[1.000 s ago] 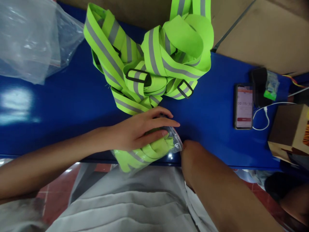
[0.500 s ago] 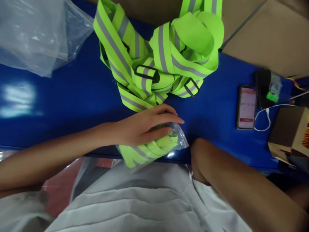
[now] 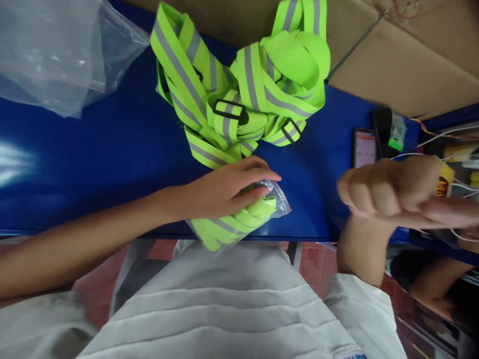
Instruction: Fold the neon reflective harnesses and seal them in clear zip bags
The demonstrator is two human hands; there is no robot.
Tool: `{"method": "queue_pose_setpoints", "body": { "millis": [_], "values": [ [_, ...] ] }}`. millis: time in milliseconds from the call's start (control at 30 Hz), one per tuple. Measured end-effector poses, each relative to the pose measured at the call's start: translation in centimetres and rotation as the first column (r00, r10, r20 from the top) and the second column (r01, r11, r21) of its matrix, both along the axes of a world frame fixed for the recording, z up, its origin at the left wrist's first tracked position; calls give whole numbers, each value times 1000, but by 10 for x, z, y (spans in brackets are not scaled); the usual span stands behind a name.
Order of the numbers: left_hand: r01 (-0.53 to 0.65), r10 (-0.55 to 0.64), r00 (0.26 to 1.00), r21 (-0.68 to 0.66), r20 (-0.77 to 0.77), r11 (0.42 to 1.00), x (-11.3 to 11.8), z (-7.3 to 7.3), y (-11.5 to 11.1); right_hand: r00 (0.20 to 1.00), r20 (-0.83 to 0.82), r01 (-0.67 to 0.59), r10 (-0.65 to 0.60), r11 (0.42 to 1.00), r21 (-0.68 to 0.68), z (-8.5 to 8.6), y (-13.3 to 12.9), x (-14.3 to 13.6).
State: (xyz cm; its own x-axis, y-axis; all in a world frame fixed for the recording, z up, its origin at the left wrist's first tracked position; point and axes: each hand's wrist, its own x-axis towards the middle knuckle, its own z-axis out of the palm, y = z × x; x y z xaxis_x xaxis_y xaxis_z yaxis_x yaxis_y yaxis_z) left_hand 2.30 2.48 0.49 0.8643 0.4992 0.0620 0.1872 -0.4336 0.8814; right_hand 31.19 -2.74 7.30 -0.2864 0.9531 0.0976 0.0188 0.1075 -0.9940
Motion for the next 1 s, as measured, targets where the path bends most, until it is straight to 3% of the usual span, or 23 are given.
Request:
{"method": "queue_pose_setpoints", "body": {
  "millis": [100,200,333,533,800,1000],
  "values": [
    [8,-8,1000,18,7,1000,0,-1,0,972,-226,-51,57,998,32,-29,11,-27],
    [5,-5,1000,37,-10,999,-1,-3,-1,987,2,161,-162,985,69,-63,12,-48],
    [-39,39,999,19,36,999,0,-8,-3,956,194,190,-221,968,165,-88,7,-54],
    [-93,96,987,-23,128,995,1,-15,-8,982,104,163,-160,986,-25,-91,10,-52],
    [-128,136,980,-64,142,990,-1,-15,-13,977,51,211,-209,977,-37,-92,9,-53],
    [-149,164,972,-97,169,984,0,-13,-10,975,200,85,-98,994,71,-85,6,-54]
  ]
}}
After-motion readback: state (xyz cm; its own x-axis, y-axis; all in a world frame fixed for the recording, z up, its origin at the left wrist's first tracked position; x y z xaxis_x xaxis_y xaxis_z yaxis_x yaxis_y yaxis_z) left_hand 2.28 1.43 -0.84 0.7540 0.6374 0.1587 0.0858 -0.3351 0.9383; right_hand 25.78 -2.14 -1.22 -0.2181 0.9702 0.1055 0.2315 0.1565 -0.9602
